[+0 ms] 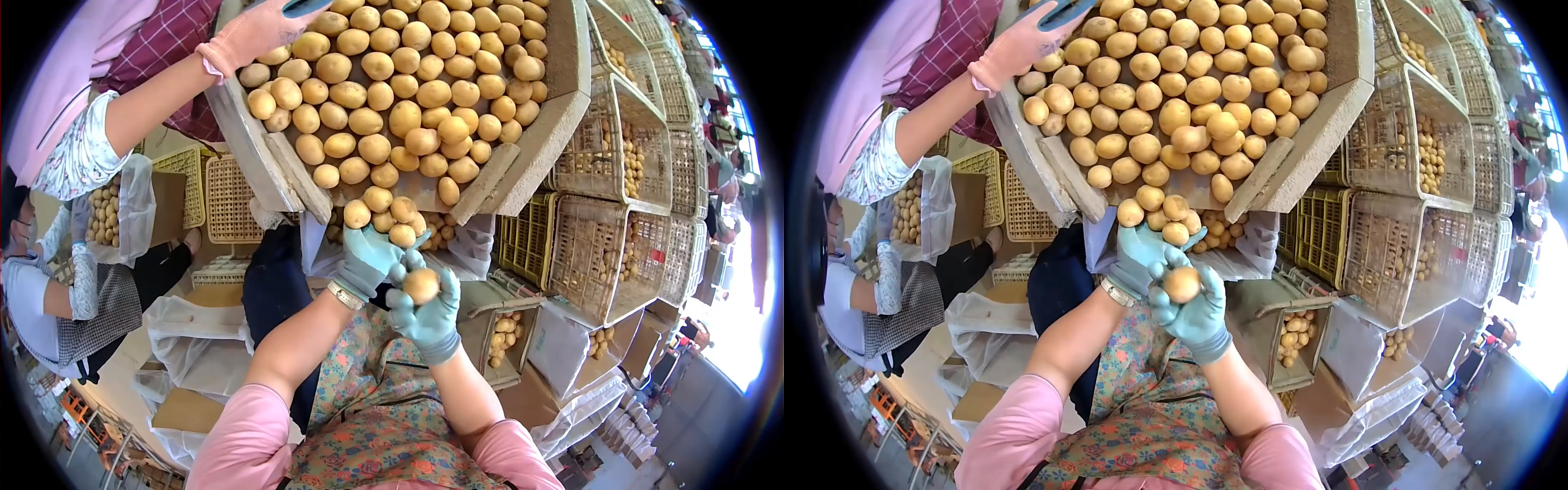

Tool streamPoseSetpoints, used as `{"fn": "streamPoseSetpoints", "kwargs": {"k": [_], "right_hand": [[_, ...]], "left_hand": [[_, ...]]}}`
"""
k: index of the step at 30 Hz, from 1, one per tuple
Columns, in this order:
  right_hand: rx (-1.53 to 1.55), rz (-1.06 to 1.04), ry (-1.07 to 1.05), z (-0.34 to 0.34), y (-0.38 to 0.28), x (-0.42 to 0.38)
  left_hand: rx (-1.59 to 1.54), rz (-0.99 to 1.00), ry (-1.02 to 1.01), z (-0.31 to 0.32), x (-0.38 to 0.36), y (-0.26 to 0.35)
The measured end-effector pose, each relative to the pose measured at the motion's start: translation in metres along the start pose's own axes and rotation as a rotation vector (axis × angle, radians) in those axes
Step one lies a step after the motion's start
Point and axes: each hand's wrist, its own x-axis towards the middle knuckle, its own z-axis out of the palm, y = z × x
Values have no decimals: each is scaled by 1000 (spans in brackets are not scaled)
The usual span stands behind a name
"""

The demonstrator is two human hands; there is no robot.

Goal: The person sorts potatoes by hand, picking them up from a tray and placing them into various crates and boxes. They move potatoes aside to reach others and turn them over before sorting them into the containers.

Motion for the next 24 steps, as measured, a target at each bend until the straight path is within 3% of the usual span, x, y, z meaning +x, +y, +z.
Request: {"fn": "streamPoseSetpoints", "kwargs": {"k": [1, 3, 4, 6, 9, 11, 12, 14, 15, 17, 18, 19, 22, 23, 24], "right_hand": [[-4, 31, -53, 6, 0, -3], [-169, -29, 169, 0, -5, -14], [-171, -74, 209, -16, -13, -19], [-99, -124, 275, -45, -30, -30], [27, -58, 117, -39, -29, -48], [-109, -103, 172, -18, -23, -45], [-156, -115, 243, -23, -27, -47], [-229, -121, 294, -27, -32, -48], [-224, -121, 296, -29, -35, -51], [-306, -115, 296, -19, -35, -54], [-319, -118, 317, -13, -35, -54], [-317, -127, 321, -9, -36, -54], [-476, -179, 399, -17, -35, -64], [-587, -223, 255, -33, -37, -72], [-1035, -350, 508, -39, -37, -95]], "left_hand": [[-1, -4, 6, -3, 0, 0], [-94, -12, -100, -6, 1, -3], [-45, 28, -11, -5, 3, -2], [-11, 13, -79, -2, 2, 2], [4, -10, -73, 4, -7, -3], [1015, 262, -88, 4, -3, -4], [1014, 260, -96, 5, -3, -4], [77, -26, -1, 24, -5, -2], [77, -26, 4, 22, -5, -1], [380, 90, -52, 9, -2, -5], [924, 255, -127, -5, 2, -6], [921, 245, -127, -1, 1, -6], [200, 73, -100, 6, -5, -3], [736, 200, -176, 1, -3, -3], [270, 60, -69, -2, -5, 0]]}}
